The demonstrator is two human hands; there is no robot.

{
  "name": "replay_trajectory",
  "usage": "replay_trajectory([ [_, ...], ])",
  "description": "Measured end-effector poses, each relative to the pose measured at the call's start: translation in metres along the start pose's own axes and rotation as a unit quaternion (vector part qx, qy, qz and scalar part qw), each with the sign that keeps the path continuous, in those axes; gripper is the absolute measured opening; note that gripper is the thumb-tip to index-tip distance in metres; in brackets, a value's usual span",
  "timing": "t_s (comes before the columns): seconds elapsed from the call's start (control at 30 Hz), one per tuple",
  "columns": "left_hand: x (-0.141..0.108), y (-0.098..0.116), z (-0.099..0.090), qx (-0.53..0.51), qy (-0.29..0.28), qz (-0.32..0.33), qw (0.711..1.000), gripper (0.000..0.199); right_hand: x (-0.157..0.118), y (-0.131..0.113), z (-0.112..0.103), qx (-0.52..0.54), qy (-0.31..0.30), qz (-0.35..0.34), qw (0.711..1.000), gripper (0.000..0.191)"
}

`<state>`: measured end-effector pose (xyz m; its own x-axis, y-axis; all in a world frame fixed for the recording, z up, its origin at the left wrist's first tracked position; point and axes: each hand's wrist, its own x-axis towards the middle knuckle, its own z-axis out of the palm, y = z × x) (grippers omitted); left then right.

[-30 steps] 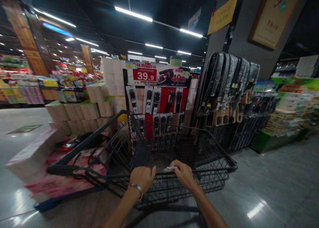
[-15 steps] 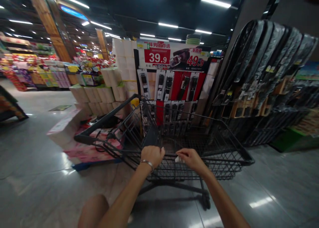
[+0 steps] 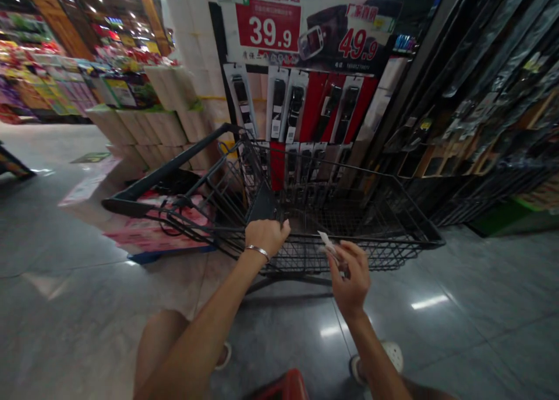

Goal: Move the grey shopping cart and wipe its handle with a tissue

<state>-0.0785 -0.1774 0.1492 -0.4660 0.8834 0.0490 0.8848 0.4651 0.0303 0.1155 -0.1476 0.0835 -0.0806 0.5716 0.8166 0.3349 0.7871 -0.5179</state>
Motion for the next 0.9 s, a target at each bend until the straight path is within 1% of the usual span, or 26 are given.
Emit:
replay_trajectory([
  [0.1, 0.005, 0.005, 0.002, 0.000, 0.007, -0.006, 1.000, 0.067, -0.005, 0.002, 0.027, -0.019, 0.013, -0.011, 1.000, 0.009],
  [0.2, 0.008, 0.010, 0.004, -0.002, 0.010, -0.005, 1.000, 0.066, -0.011, 0.013, 0.054, -0.058, -0.004, -0.010, 0.998, 0.008],
  [0.3, 0.010, 0.015, 0.004, -0.007, 0.007, -0.006, 1.000, 0.066, -0.020, 0.026, 0.074, -0.036, -0.013, -0.005, 0.999, 0.011],
  [0.4, 0.011, 0.019, 0.004, -0.012, 0.004, -0.004, 1.000, 0.066, -0.024, 0.035, 0.080, -0.013, -0.014, 0.006, 1.000, 0.015],
  [0.5, 0.013, 0.021, 0.005, -0.015, 0.008, -0.005, 1.000, 0.065, -0.025, 0.041, 0.077, 0.003, -0.033, 0.008, 0.999, 0.017],
  [0.57, 0.013, 0.023, 0.006, -0.017, 0.013, -0.005, 1.000, 0.064, -0.028, 0.047, 0.073, 0.008, -0.047, 0.024, 0.999, 0.017],
  [0.6, 0.014, 0.023, 0.006, -0.017, 0.017, -0.004, 1.000, 0.064, -0.031, 0.051, 0.071, 0.010, -0.053, 0.043, 0.998, 0.017],
  [0.67, 0.014, 0.024, 0.008, -0.018, 0.026, -0.001, 1.000, 0.064, -0.038, 0.059, 0.068, 0.021, -0.053, 0.108, 0.992, 0.016],
  [0.73, 0.013, 0.026, 0.008, -0.018, 0.029, 0.002, 0.999, 0.064, -0.045, 0.065, 0.068, 0.042, -0.041, 0.198, 0.978, 0.014],
  [0.77, 0.013, 0.026, 0.009, -0.017, 0.030, 0.003, 0.999, 0.063, -0.047, 0.066, 0.069, 0.057, -0.030, 0.250, 0.966, 0.014],
  [0.83, 0.012, 0.027, 0.009, -0.014, 0.030, 0.007, 0.999, 0.063, -0.048, 0.065, 0.071, 0.110, -0.002, 0.362, 0.926, 0.017],
  [0.9, 0.010, 0.027, 0.008, -0.012, 0.038, 0.019, 0.999, 0.064, -0.045, 0.058, 0.075, 0.186, 0.036, 0.454, 0.870, 0.022],
])
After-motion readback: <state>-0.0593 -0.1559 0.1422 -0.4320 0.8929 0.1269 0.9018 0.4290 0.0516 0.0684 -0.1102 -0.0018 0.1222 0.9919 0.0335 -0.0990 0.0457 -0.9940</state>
